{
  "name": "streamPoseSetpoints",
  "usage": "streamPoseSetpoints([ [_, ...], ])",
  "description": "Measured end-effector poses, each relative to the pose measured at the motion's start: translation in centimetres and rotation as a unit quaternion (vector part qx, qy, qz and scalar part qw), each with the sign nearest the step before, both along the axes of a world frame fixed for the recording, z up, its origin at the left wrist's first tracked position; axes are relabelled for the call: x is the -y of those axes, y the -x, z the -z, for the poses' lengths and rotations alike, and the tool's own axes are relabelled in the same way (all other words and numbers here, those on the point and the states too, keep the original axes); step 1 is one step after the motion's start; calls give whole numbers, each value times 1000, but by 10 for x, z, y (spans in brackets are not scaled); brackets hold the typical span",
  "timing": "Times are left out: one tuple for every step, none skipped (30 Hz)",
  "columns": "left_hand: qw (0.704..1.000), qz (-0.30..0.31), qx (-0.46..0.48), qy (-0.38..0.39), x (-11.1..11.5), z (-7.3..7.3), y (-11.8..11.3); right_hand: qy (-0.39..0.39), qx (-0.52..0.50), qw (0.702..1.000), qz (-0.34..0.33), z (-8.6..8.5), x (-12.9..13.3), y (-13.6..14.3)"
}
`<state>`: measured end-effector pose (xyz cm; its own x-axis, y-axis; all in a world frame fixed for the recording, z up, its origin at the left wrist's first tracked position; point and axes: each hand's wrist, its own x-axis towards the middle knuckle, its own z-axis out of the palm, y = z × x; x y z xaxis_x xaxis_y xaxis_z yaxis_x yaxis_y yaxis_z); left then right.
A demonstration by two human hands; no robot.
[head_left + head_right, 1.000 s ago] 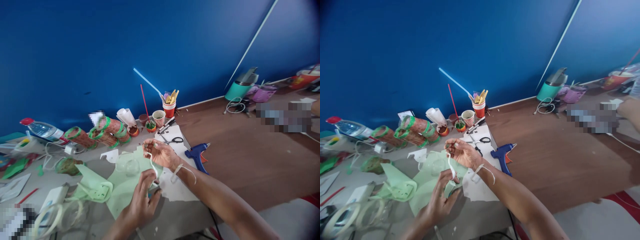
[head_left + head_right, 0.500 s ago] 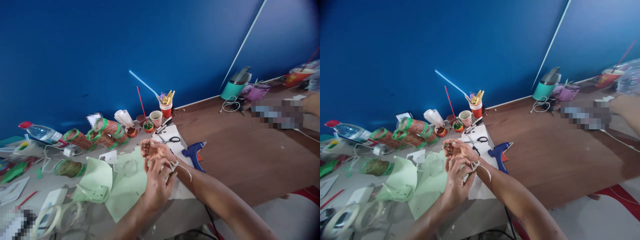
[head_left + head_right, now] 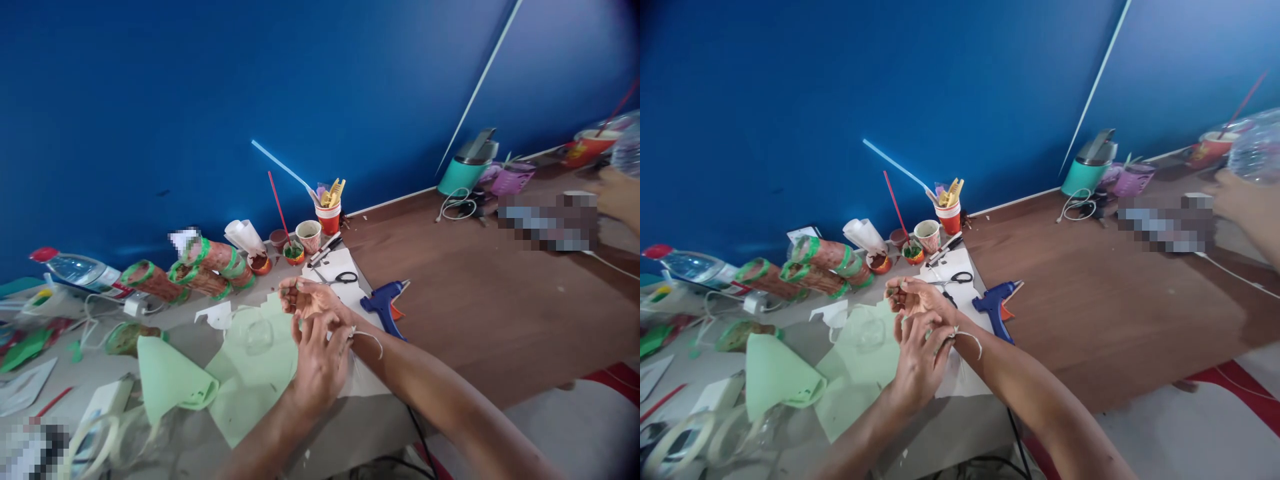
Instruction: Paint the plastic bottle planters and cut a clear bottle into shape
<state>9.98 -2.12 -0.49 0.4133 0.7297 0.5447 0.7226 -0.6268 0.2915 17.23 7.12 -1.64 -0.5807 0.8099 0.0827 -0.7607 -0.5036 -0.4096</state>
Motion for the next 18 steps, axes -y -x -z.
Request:
streamPoseSetpoints([
  [1000,7,9,0,1,-2,1,-2,2,1000,3,0,0,0],
  [1000,16,20,1,3,-3,3,-2,2,1000,9,-1,1,0],
  [999,25,33,5,6,-6,5,1,-1,1000,17,-1,1,0],
  [998,35,48,9,8,-8,9,7,-3,1000,25,0,0,0],
  [997,46,64,18,11,-11,14,14,-6,999,31,0,-1,0],
  [995,59,82,27,14,-15,20,22,-7,999,35,1,-2,0],
  [992,74,88,48,17,-18,27,26,-8,999,36,2,-3,0],
  [990,91,85,73,20,-21,35,26,-9,999,32,3,-4,0],
  [987,108,78,91,23,-24,44,24,-9,999,26,4,-5,1],
  [983,129,80,106,27,-25,54,23,-9,1000,20,5,-6,1],
  [979,146,97,109,32,-26,64,23,-10,1000,17,5,-7,1],
  [975,158,108,116,37,-24,75,24,-9,1000,15,6,-7,1],
  [972,162,119,122,43,-21,86,26,-8,999,16,6,-7,1],
  [968,158,125,149,50,-16,97,28,-8,999,17,6,-7,1],
  [959,166,140,185,58,-10,108,30,-8,999,19,6,-7,0],
  [942,178,165,233,66,-3,119,30,-8,999,20,6,-7,0],
  [918,199,186,289,73,5,128,29,-8,999,19,6,-7,0],
  [890,228,202,339,80,12,136,29,-9,999,17,6,-7,1],
])
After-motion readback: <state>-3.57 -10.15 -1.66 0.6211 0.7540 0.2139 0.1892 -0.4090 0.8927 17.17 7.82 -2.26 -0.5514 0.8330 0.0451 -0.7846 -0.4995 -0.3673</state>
